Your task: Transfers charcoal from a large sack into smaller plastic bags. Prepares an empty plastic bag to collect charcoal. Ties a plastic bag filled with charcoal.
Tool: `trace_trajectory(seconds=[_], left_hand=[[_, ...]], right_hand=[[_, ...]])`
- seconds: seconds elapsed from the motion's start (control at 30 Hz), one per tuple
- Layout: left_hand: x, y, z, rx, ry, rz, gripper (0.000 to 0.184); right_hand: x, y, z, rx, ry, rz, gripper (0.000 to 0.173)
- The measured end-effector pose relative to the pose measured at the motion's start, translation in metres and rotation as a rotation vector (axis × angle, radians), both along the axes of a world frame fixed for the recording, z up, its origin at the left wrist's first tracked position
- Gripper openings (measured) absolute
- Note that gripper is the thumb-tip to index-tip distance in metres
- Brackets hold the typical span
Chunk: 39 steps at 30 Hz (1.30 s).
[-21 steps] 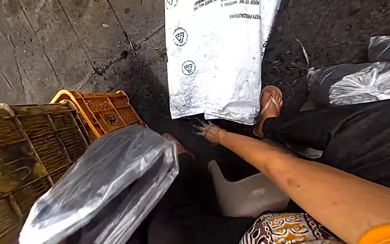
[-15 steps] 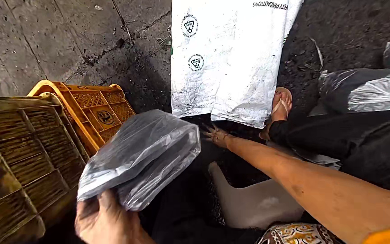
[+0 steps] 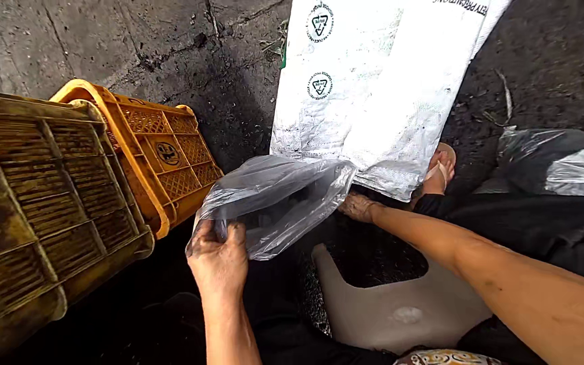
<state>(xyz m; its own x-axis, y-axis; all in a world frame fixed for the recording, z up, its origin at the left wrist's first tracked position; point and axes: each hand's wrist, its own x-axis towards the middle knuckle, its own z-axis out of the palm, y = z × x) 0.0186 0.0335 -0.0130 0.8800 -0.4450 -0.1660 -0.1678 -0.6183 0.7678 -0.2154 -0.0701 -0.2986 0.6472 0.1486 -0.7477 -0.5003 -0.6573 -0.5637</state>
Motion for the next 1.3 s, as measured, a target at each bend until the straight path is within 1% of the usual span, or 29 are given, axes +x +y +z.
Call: trace_trajectory(seconds=[0.07,0.13,0.2,0.23,0.27,0.3,0.37,0.47,0.53,0.6,0.67,0.7,0.77,0.83,0.9,0.97,1.0,1.07,1.1,1.13,1.17,1.23,1.27,1.3], left_hand=[[0.003,-0.001,-0.003,0.022,0.003,-0.012,0.026],[0.005,-0.003,-0.004,0.073,0.000,-0.028,0.027],[0.010,-0.006,-0.005,0.139,0.014,-0.029,0.028],[0.011,-0.006,-0.005,0.167,0.014,-0.031,0.028],[0.012,-0.007,-0.005,0.186,0.018,-0.039,0.031],[0.014,-0.007,-0.006,0.195,0.029,-0.049,0.035],[0.016,-0.008,-0.007,0.202,0.053,-0.059,0.043],[0.014,-0.009,-0.005,0.235,0.059,-0.083,0.045],[0.011,-0.009,-0.004,0.240,0.036,-0.126,0.042],[0.007,-0.010,-0.002,0.239,0.024,-0.165,0.040],[0.004,-0.010,0.000,0.244,0.019,-0.198,0.038],[0.003,-0.010,0.001,0.246,0.013,-0.220,0.036],[0.002,-0.008,0.004,0.242,0.012,-0.266,0.035],[0.000,-0.007,0.004,0.217,0.003,-0.300,0.035],[-0.001,-0.007,0.004,0.209,0.011,-0.314,0.037],[0.000,-0.008,0.003,0.218,0.020,-0.314,0.037],[0.000,-0.008,0.002,0.222,0.022,-0.316,0.036],[0.003,-0.007,0.001,0.215,0.017,-0.313,0.036],[0.005,-0.004,0.002,0.219,0.019,-0.295,0.037],[0.008,-0.002,0.003,0.229,0.016,-0.269,0.038],[0.012,0.001,0.003,0.241,0.008,-0.242,0.041],[0.018,0.007,0.005,0.268,-0.010,-0.183,0.044],[0.020,0.010,0.006,0.273,-0.021,-0.158,0.046],[0.022,0.011,0.006,0.273,-0.036,-0.140,0.048]], right_hand=[[0.009,-0.005,0.002,-0.026,0.014,0.004,0.042],[0.018,-0.015,0.008,-0.018,0.051,-0.052,0.044],[0.022,-0.028,0.022,0.056,0.060,-0.162,0.045],[0.023,-0.035,0.034,0.130,0.057,-0.221,0.043],[0.024,-0.043,0.054,0.229,0.069,-0.296,0.040],[0.028,-0.052,0.080,0.334,0.097,-0.369,0.038],[0.034,-0.071,0.141,0.487,0.134,-0.473,0.040],[0.046,-0.092,0.223,0.644,0.020,-0.594,0.042],[0.062,-0.096,0.260,0.744,-0.095,-0.677,0.038],[0.086,-0.092,0.281,0.801,-0.192,-0.700,0.036],[0.114,-0.084,0.289,0.808,-0.255,-0.688,0.039],[0.128,-0.081,0.291,0.775,-0.255,-0.671,0.041],[0.154,-0.077,0.289,0.653,-0.200,-0.594,0.045],[0.173,-0.074,0.277,0.552,-0.134,-0.524,0.045],[0.184,-0.067,0.260,0.428,-0.138,-0.451,0.039],[0.188,-0.051,0.246,0.226,-0.226,-0.382,0.026],[0.189,-0.042,0.244,0.144,-0.267,-0.350,0.025],[0.183,-0.033,0.248,0.028,-0.352,-0.287,0.036],[0.177,-0.032,0.251,0.001,-0.427,-0.299,0.041],[0.168,-0.034,0.253,-0.006,-0.543,-0.351,0.042],[0.158,-0.040,0.256,0.018,-0.678,-0.436,0.038],[0.138,-0.053,0.251,0.115,-0.947,-0.654,0.023],[0.128,-0.057,0.243,0.178,-1.002,-0.791,0.019],[0.119,-0.059,0.230,0.211,-0.972,-0.920,0.018]])
